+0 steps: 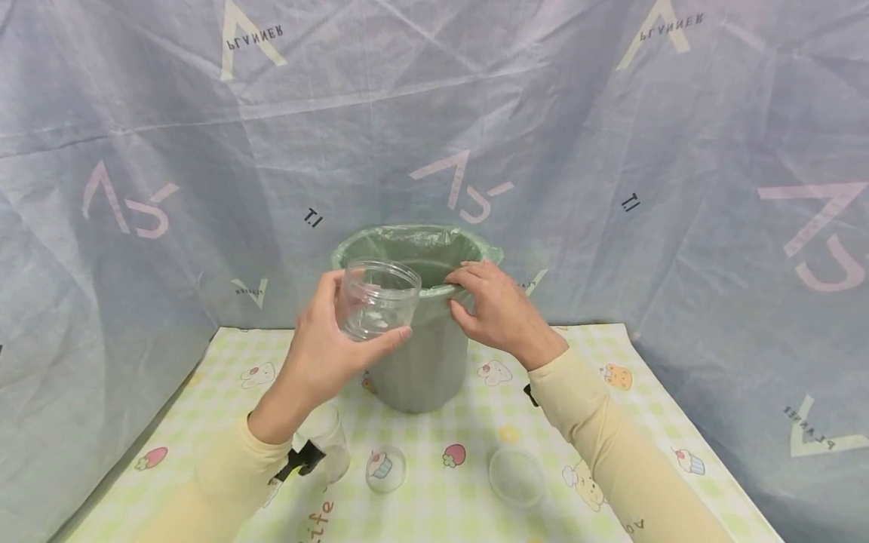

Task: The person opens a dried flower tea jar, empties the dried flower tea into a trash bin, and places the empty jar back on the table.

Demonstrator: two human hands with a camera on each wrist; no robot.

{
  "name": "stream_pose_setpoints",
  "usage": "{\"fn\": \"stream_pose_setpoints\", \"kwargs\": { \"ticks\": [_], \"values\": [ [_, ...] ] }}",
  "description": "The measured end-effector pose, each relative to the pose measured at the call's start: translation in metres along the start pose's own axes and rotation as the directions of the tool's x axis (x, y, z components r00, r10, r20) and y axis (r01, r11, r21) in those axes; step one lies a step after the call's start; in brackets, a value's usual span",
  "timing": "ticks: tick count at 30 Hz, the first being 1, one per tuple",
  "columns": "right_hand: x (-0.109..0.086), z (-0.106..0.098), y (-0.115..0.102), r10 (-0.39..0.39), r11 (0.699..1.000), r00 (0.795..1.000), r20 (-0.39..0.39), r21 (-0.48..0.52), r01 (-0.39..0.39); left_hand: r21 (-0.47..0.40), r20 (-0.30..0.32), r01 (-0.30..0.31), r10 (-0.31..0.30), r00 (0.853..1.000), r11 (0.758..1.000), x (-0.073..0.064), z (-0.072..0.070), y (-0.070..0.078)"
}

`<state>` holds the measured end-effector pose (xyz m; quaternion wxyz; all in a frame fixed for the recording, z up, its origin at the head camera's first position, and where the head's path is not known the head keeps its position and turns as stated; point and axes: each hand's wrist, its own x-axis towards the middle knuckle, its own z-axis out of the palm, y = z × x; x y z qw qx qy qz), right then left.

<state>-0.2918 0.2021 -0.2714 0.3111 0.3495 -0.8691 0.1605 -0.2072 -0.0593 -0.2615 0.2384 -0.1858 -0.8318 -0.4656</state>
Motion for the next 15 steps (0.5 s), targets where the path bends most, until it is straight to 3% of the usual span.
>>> {"fn": "stream_pose_setpoints", "kwargs": {
  "ticks": [9,15],
  "values": [
    [-0.003,-0.001,-0.001,-0.022,1.0,1.0,-0.011,-0.015,0.022,-0.045,0.061,0.033,-0.03,0.998,0.998,-0.023,0.009,-0.01],
    [-0.006,-0.002,-0.002,-0.026,1.0,1.0,-0.014,-0.001,0.026,-0.051,0.104,0.023,-0.018,0.994,0.998,-0.036,0.019,-0.018]
  ]
}}
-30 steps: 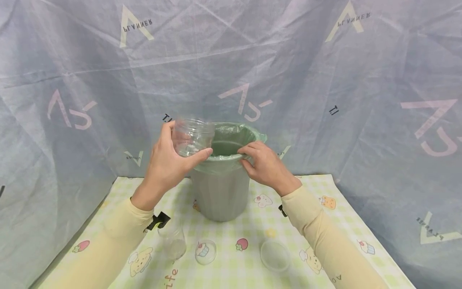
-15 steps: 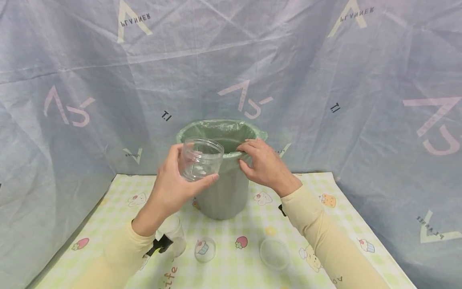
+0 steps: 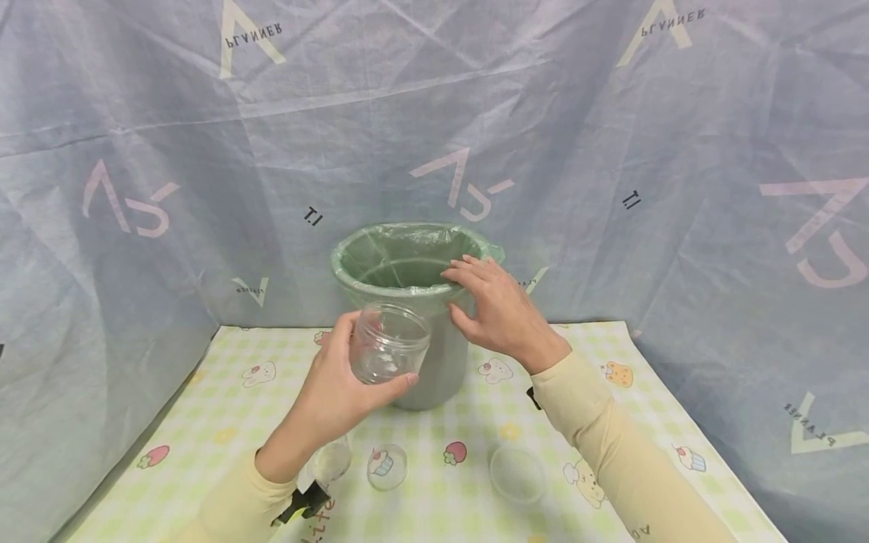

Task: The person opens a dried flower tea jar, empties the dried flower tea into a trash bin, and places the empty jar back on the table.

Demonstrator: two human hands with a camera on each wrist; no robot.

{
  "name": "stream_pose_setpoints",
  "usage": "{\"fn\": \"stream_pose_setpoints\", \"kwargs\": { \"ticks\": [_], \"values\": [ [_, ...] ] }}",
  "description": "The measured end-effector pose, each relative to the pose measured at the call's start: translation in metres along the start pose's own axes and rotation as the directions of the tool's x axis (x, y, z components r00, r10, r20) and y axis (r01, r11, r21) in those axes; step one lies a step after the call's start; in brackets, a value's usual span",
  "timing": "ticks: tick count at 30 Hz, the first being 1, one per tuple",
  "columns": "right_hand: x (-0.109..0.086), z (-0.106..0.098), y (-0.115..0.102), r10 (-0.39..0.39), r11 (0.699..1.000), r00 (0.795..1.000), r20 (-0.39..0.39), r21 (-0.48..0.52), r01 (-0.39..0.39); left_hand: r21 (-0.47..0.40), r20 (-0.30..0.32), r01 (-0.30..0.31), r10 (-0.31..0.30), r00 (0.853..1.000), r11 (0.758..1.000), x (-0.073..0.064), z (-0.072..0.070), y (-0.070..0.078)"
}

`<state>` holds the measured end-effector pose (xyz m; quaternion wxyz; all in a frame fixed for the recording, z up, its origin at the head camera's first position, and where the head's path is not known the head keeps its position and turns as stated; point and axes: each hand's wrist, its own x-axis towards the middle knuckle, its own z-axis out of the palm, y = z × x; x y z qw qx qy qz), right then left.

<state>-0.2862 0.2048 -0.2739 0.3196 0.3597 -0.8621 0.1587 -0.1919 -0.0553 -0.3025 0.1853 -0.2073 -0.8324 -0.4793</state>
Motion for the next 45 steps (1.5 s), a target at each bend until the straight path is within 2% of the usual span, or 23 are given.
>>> {"fn": "stream_pose_setpoints", "kwargs": {
  "ticks": [9,13,17,20,24,30,38,45],
  "values": [
    [-0.006,-0.003,0.0,0.02,0.999,1.0,-0.02,0.026,-0.019,-0.004,0.103,0.101,-0.1,0.99,0.995,-0.016,0.02,-0.013],
    [-0.008,-0.005,-0.002,0.017,0.999,0.999,-0.045,0.037,-0.016,-0.008,0.168,0.131,-0.128,0.978,0.991,-0.017,0.028,-0.023],
    [-0.009,-0.01,-0.006,0.025,0.999,0.997,-0.073,0.046,-0.022,0.012,0.239,0.154,-0.152,0.959,0.988,-0.019,0.039,-0.036],
    [-0.011,-0.013,-0.008,0.031,0.998,0.995,-0.09,0.051,-0.027,0.044,0.259,0.16,-0.166,0.951,0.986,-0.021,0.05,-0.045],
    [-0.014,-0.019,-0.009,0.024,0.998,0.993,-0.116,0.057,-0.017,0.081,0.263,0.16,-0.176,0.949,0.984,-0.025,0.065,-0.054],
    [-0.021,-0.03,-0.011,0.027,0.999,0.987,-0.161,0.041,-0.02,0.076,0.319,0.16,-0.176,0.931,0.984,-0.029,0.083,-0.067],
    [-0.032,-0.034,-0.012,0.012,1.0,0.981,-0.192,0.025,-0.008,0.118,0.362,0.067,-0.105,0.926,0.991,-0.036,0.104,-0.084],
    [-0.045,-0.032,-0.008,0.023,1.0,0.984,-0.177,0.017,-0.02,0.162,0.422,0.115,-0.174,0.89,0.98,-0.04,0.116,-0.096]
  ]
}}
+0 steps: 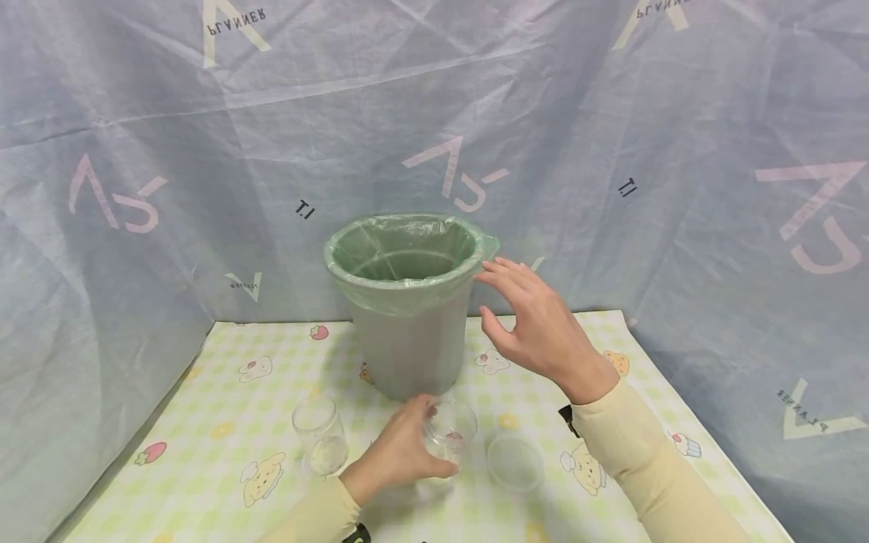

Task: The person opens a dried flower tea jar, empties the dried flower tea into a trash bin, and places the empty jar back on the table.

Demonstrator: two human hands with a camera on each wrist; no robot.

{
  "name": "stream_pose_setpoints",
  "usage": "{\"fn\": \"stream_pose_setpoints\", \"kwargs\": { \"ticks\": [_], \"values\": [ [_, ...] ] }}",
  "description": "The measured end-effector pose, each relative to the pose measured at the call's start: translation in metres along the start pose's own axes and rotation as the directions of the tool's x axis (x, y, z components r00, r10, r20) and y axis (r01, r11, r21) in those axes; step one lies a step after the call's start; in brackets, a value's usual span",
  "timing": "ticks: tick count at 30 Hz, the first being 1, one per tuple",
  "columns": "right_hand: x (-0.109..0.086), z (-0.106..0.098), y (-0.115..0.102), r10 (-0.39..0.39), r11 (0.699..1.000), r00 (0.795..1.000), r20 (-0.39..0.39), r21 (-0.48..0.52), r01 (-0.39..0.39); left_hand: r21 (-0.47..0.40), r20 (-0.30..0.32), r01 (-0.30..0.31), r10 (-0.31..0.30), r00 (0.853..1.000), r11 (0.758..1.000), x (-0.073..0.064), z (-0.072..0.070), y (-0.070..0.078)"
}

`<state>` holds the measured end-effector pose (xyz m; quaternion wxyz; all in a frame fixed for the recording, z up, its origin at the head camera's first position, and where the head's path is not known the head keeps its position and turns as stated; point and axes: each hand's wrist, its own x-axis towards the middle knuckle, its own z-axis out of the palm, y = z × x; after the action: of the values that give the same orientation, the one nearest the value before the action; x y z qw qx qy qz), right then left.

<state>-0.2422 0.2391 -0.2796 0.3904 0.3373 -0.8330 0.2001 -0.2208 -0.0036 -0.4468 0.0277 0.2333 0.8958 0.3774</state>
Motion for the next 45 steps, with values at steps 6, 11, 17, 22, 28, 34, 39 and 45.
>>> {"fn": "stream_pose_setpoints", "kwargs": {
  "ticks": [6,11,17,22,28,34,39,45],
  "values": [
    [-0.013,0.003,0.002,0.034,0.999,0.999,0.031,-0.011,-0.034,0.038,0.007,0.0,-0.001,1.0,0.999,0.001,0.008,-0.006],
    [-0.021,0.006,0.004,0.047,0.999,0.998,0.035,-0.012,-0.047,0.062,0.015,-0.016,0.015,1.0,0.998,0.001,0.011,-0.011],
    [-0.027,0.004,0.006,0.085,0.996,0.995,0.05,-0.024,-0.084,0.065,0.035,-0.029,0.027,0.999,0.997,0.001,0.011,-0.012],
    [-0.033,0.002,0.01,0.11,0.993,0.992,0.066,-0.04,-0.108,0.093,0.055,-0.006,0.001,0.998,0.996,0.0,0.013,-0.007],
    [-0.039,0.0,0.014,0.128,0.991,0.989,0.068,-0.052,-0.124,0.156,0.073,0.006,-0.018,0.997,0.988,0.0,0.015,-0.002],
    [-0.042,0.001,0.016,0.139,0.989,0.988,0.062,-0.063,-0.135,0.159,0.1,-0.003,-0.013,0.995,0.987,0.0,0.019,-0.003],
    [-0.044,0.004,0.015,0.145,0.988,0.988,0.05,-0.064,-0.142,0.165,0.096,0.0,-0.016,0.995,0.986,-0.001,0.021,-0.002],
    [-0.046,0.004,0.016,0.156,0.985,0.987,0.038,-0.078,-0.153,0.223,0.121,-0.031,0.004,0.993,0.974,-0.009,0.008,0.008]
  ]
}}
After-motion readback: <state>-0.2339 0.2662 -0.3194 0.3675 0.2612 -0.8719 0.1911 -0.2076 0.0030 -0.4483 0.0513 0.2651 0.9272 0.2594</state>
